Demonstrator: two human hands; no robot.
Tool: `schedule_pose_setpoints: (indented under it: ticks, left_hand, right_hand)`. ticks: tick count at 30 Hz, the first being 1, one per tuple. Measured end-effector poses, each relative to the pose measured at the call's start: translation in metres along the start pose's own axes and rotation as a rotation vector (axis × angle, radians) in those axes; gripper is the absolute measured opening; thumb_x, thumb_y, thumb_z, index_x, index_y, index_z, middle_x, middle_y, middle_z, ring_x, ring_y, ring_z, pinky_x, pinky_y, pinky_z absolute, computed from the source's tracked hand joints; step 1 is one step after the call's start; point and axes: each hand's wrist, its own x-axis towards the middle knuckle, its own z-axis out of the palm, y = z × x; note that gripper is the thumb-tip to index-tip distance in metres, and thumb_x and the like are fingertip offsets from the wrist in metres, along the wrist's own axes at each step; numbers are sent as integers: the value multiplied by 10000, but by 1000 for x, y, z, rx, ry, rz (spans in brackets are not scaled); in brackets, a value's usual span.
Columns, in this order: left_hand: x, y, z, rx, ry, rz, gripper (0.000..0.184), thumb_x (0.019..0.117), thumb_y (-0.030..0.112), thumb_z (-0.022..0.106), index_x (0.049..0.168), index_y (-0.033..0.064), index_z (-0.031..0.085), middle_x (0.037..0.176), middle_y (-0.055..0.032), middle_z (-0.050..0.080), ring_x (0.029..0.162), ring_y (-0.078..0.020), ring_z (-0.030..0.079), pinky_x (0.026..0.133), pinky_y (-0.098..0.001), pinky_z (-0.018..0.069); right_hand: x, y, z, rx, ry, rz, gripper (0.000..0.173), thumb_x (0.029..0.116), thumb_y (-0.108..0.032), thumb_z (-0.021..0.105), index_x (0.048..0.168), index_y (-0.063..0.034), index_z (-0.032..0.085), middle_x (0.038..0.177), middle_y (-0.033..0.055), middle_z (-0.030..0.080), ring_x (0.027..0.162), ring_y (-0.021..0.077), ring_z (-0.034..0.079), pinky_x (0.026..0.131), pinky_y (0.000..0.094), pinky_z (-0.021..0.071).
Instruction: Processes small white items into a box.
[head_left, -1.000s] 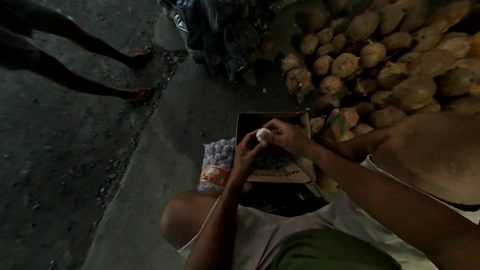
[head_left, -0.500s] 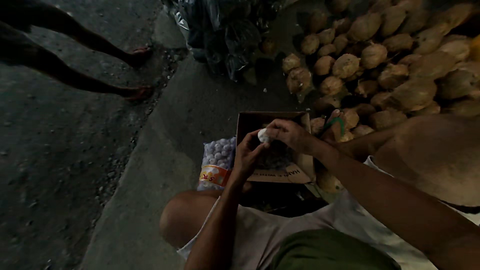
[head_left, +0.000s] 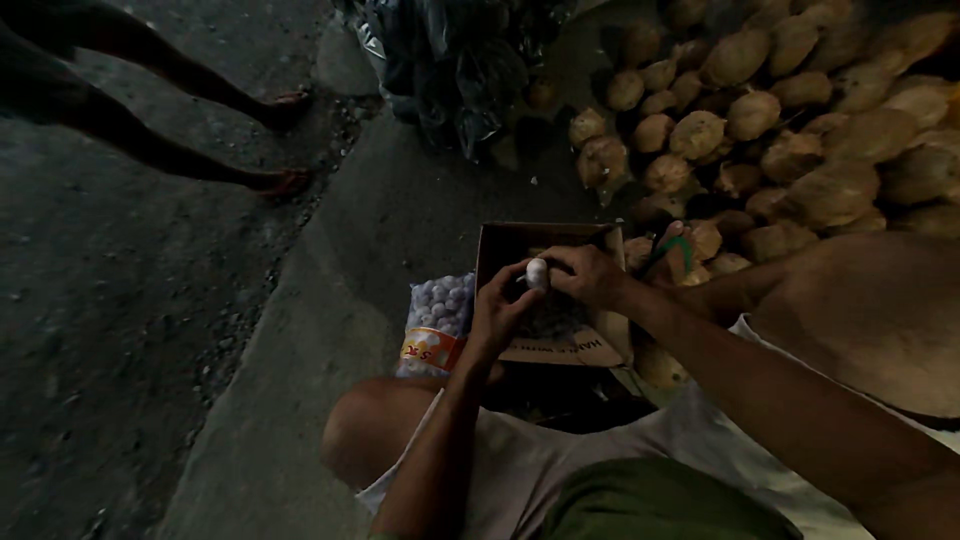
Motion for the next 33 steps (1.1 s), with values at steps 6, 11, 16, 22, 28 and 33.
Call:
schedule_pose_setpoints:
  ticks: [6, 11, 16, 22, 28, 33]
  left_hand:
    - [1, -3, -1, -6, 7, 12, 370, 931, 105, 720, 1276, -7, 642, 1111, -78, 732, 952, -110, 708, 878, -292, 595]
    - [2, -1, -6, -29, -15, 1, 323, 966, 139, 686, 1260, 10, 653, 1074, -72, 733, 936, -125, 704, 862, -315, 594]
    - [3, -2, -7, -26, -23, 9, 323, 957, 130, 699, 1254, 9, 656, 1043, -56, 733, 896, -101, 699, 834, -287, 592]
    - [2, -3, -5, -37, -31, 14, 315, 960, 111, 687, 1250, -8, 649, 1055, -62, 733, 921, -99, 702, 856, -286, 594]
    - [3, -2, -4, -68, -19, 14, 296, 975, 111, 666, 1245, -8, 650, 1014, -59, 732, 879, -101, 697, 825, -282, 592]
    - [4, -2, -3, -209, 11, -46, 237, 1014, 111, 586, 1203, -17, 653, 1011, -64, 725, 914, -117, 691, 865, -314, 583]
  right_hand:
    - [1, -8, 2, -4, -3, 71, 287, 975, -171, 658, 1223, -29, 688, 1029, 153, 722, 899, 255, 695, 841, 485, 562]
    - [1, -7, 2, 154, -67, 147, 292, 1000, -129, 607, 1267, -22, 656, 1120, 149, 701, 967, 213, 688, 894, 428, 569]
    - [1, -7, 1, 234, -68, 171, 284, 1003, -136, 610, 1252, -7, 655, 1111, 146, 697, 951, 196, 685, 883, 401, 570]
    - [2, -3, 6, 146, -6, 139, 255, 988, -102, 592, 1204, 2, 679, 1047, 155, 708, 917, 223, 689, 851, 435, 575]
    - [1, -9, 3, 269, -44, 195, 265, 999, -167, 629, 1208, -9, 670, 1059, 134, 704, 930, 180, 677, 866, 395, 566]
    - [0, -3, 6, 216, 14, 162, 239, 1036, -102, 511, 1162, -16, 696, 1016, 121, 706, 911, 178, 669, 849, 399, 558]
